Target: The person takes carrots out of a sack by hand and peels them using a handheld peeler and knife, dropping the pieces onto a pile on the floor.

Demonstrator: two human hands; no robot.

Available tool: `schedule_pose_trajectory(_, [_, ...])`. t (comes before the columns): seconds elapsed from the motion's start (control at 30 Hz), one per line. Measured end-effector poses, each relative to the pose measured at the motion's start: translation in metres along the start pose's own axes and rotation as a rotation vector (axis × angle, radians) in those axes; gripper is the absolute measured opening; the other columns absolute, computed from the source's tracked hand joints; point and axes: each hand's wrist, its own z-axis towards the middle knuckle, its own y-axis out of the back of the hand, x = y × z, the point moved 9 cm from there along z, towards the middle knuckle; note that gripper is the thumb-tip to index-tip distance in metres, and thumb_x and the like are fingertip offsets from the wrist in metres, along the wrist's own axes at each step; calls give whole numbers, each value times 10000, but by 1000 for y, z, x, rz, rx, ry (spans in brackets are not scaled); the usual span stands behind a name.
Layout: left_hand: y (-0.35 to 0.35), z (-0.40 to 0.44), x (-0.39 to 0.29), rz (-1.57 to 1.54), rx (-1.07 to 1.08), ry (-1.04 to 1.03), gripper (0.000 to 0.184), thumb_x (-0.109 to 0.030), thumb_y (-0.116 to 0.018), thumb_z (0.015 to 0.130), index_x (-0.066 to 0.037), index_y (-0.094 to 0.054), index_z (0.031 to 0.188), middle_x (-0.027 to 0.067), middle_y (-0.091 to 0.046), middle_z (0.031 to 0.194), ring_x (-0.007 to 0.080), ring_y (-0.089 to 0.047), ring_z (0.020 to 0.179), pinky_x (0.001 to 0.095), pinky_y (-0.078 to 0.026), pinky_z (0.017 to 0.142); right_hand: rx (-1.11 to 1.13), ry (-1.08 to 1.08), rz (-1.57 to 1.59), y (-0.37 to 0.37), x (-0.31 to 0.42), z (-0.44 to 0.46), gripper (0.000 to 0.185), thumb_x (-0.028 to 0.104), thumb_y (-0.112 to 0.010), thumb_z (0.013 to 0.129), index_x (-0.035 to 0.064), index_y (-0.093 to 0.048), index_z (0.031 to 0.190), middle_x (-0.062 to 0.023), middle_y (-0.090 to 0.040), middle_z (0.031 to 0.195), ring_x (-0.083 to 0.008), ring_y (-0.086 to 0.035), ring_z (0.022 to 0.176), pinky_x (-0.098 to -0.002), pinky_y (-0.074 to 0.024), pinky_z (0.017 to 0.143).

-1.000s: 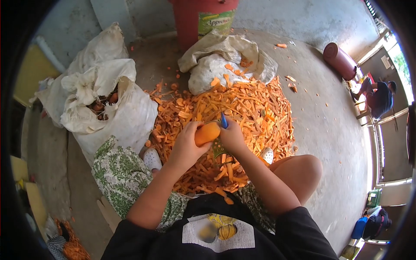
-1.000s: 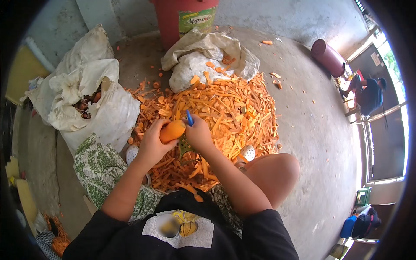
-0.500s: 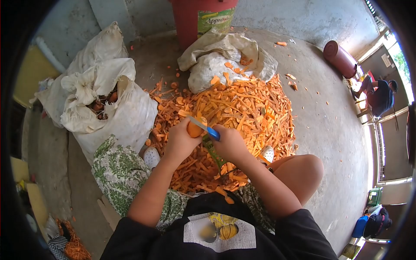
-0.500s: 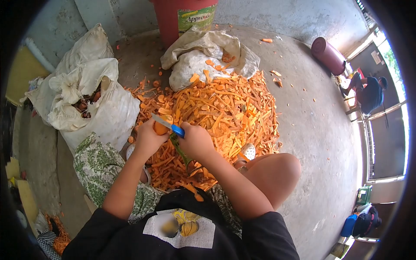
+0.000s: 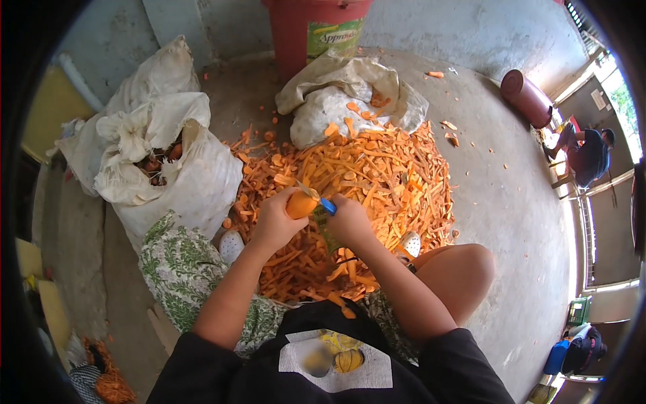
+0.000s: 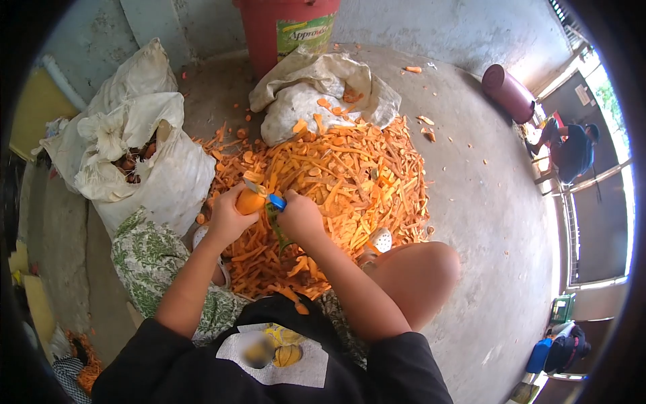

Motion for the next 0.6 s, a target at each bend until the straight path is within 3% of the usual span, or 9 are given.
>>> schedule_pose_trajectory(0.07, [-1, -4, 1, -61, -20, 22, 334, -41, -669, 624, -18, -547, 935, 108, -603, 827, 226, -598, 762, 315, -459, 687, 79, -142, 43, -16, -33, 13, 180, 154, -522, 761, -18, -555, 803, -206, -584, 698, -355, -577, 660, -428, -450, 600])
schedule_pose_trajectory(0.13, [-1, -10, -29, -404, 97, -207, 313, -45, -670, 644, -24, -534, 926, 71, -590, 810, 183, -580, 751, 303, -455, 686, 174, -449, 154, -40, -95, 22, 303, 253, -498, 812, -31, -605, 812, -207, -594, 702, -332, -588, 668, -409, -452, 613])
schedule_pose_trajectory(0.2, [7, -13, -52, -454, 176, -253, 298, -48, -673, 653, -30, -522, 909, 52, -574, 807, 166, -565, 746, 293, -451, 693, 115, -364, -43, -38, -108, 31, 290, 229, -491, 824, -21, -598, 723, -170, -600, 672, -259, -587, 585, -361, -465, 552])
schedule_pose_trajectory(0.27, [29, -7, -35, -232, -47, -114, 275, -45, -666, 657, -29, -519, 888, 73, -579, 807, 175, -570, 731, 291, -452, 693, 150, -365, 23, -31, -81, 24, 295, 243, -495, 830, -21, -588, 740, -150, -602, 680, -235, -581, 579, -348, -463, 552])
schedule_pose_trajectory(0.33, [30, -3, -29, -106, -46, -27, 291, -34, -668, 646, -22, -514, 893, 100, -578, 843, 227, -576, 784, 319, -453, 723, 195, -353, 86, -36, -71, 20, 301, 257, -499, 835, -22, -579, 758, -129, -605, 688, -211, -575, 572, -334, -461, 551])
schedule_pose_trajectory(0.4, [13, -2, -25, 302, 114, -16, 353, -24, -662, 637, -27, -501, 951, 125, -556, 951, 290, -555, 874, 358, -443, 767, 183, -468, 994, -57, -71, 13, 298, 282, -487, 856, -8, -555, 871, -91, -603, 745, -182, -564, 594, -329, -454, 574])
schedule_pose_trajectory(0.43, [1, -2, -10, 371, 213, 30, 417, -21, -650, 640, -29, -472, 1016, 128, -508, 1046, 325, -517, 948, 381, -429, 808, 276, -417, 1278, -53, -53, 9, 295, 267, -439, 883, 0, -521, 979, -72, -590, 837, -172, -559, 647, -353, -466, 625])
schedule_pose_trajectory(0.57, [-23, -13, -6, 445, 327, -7, 516, -38, -634, 674, -29, -406, 1137, 140, -454, 1101, 320, -507, 981, 385, -440, 822, 519, -347, 1502, -43, -1, -13, 277, 224, -376, 902, 6, -479, 1040, -105, -559, 927, -205, -558, 787, -377, -496, 679])
schedule_pose_trajectory(0.6, [-22, -15, -10, 444, 317, -11, 516, -38, -634, 674, -29, -406, 1137, 140, -454, 1101, 320, -507, 981, 385, -440, 822, 498, -426, 1512, -45, 2, -21, 292, 232, -380, 902, 9, -458, 1073, -111, -549, 919, -228, -559, 788, -398, -498, 647])
